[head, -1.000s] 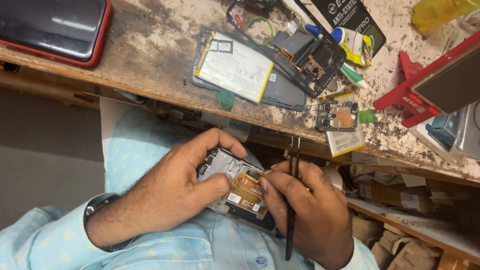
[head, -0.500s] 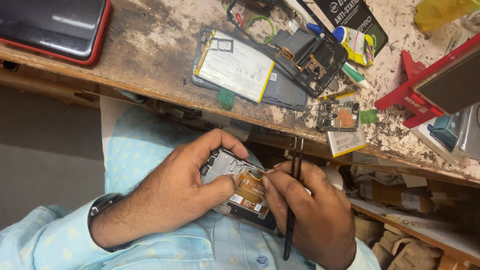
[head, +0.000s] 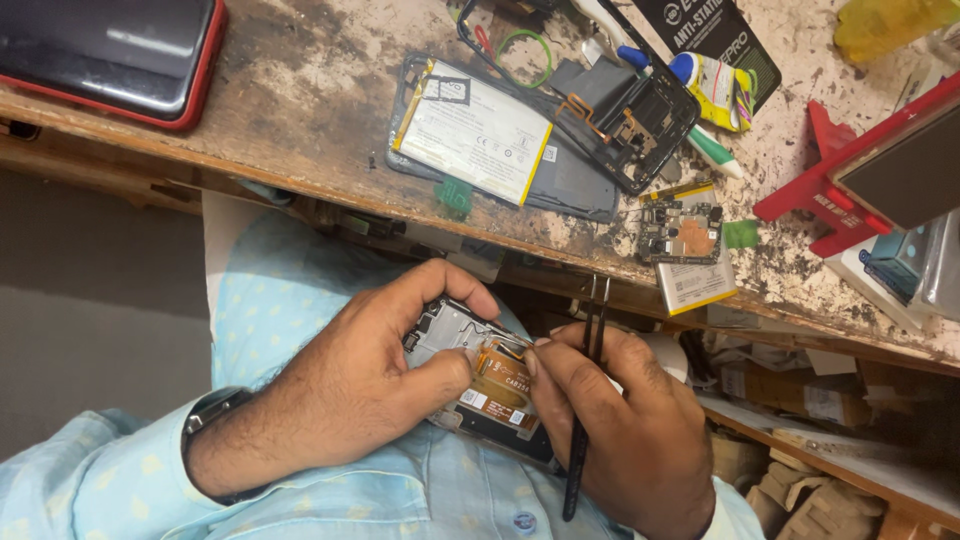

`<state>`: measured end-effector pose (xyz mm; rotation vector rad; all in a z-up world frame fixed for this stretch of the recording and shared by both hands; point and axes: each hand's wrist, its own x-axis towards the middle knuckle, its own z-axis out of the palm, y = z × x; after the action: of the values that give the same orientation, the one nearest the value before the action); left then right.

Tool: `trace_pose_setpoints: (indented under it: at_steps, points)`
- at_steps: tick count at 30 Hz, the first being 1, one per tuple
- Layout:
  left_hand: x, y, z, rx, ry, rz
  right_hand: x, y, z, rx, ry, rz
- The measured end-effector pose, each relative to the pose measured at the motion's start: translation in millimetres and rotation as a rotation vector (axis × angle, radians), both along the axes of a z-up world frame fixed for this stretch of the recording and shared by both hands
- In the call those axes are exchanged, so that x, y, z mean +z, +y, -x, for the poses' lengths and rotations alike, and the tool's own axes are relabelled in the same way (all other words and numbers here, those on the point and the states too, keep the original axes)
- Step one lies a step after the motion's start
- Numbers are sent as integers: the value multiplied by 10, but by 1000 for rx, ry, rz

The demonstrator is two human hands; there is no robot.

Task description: The person uses tweezers to carefully remove small components and ribbon cables from a disassembled smartphone held in the left hand. The person detaches connectors and lifts parts from the motherboard area, placing them on the workbench.

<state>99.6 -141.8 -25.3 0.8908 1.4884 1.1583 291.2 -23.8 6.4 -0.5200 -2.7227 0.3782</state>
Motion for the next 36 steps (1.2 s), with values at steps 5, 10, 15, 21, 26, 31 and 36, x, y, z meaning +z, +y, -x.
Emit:
trace_pose_setpoints:
  at_steps: [5,10,15,21,26,31,36]
  points:
    - [3,5,-9,4,-53,-28,13,-15,5,-14,-33,-41]
    - [41,22,-6,5,-17,61,29,-29,16,-8,-19,-34]
    - [89,46,-7,-2,-16,115,32,-34,27,-7,-17,-32]
    - [93,60,-8,14,18,182,30,-15,24,17,-35,-46]
    - [51,52,-36,53,36,53,35,-16,24,17,-46,-27]
    - [33,59,-45,53,37,136,42,-12,13,27,-66,-22]
    - [28,60,-49,55,17,136,49,-13,6,35,-53,-13]
